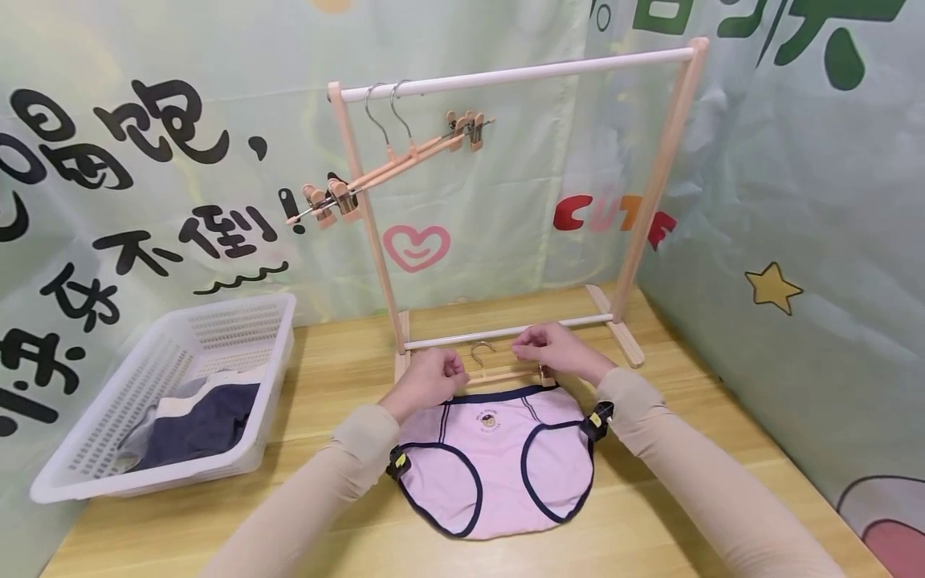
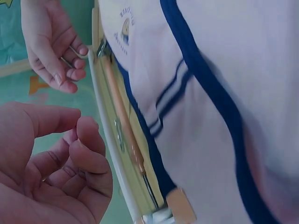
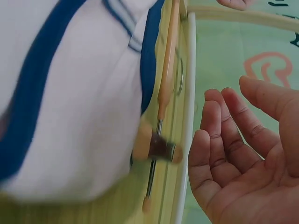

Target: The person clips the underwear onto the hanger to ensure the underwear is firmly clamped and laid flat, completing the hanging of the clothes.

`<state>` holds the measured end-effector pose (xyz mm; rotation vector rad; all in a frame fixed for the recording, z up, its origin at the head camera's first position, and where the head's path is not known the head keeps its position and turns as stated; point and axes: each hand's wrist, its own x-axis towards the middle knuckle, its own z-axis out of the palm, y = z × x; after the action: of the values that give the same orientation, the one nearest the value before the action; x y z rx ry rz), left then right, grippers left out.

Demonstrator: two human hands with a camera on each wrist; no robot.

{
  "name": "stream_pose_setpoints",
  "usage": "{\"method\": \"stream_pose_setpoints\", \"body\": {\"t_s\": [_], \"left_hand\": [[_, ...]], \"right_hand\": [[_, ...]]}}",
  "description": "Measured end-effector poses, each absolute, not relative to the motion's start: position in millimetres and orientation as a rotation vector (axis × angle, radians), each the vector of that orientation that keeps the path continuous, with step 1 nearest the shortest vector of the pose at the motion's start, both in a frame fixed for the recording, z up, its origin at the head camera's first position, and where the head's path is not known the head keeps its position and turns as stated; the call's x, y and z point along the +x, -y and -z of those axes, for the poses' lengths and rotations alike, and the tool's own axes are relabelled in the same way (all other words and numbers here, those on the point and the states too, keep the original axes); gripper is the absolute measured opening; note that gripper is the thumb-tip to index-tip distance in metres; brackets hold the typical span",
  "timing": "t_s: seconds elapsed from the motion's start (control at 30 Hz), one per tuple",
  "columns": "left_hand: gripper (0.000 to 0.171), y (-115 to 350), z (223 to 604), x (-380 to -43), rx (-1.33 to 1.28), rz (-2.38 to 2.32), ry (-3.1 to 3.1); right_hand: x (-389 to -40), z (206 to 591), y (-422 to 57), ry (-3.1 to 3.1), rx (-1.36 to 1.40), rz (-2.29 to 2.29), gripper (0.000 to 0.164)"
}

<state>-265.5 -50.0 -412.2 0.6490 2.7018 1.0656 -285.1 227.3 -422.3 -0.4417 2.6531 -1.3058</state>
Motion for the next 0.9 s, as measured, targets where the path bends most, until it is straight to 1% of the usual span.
{"method": "stream_pose_setpoints", "body": {"t_s": [0.17, 0.47, 0.67, 0.9], "left_hand": [[0.011, 31, 417, -266, 0.722, -0.974, -2.723], [0.011, 0, 421, -265, 0.852, -0.879, -2.745], [0.008, -11, 423, -270, 0.866, -0.860, -2.758], [0.008, -27, 421, -279, 0.881, -0.833, -2.791]], "right_hand": [[-285, 425, -243, -2.680, -0.394, 1.305, 0.031], [-286, 428, -260, -2.818, -0.337, 1.168, 0.020], [-284, 430, -269, -2.856, -0.298, 1.102, 0.016], [-278, 430, -277, -2.836, -0.295, 1.033, 0.016]]}}
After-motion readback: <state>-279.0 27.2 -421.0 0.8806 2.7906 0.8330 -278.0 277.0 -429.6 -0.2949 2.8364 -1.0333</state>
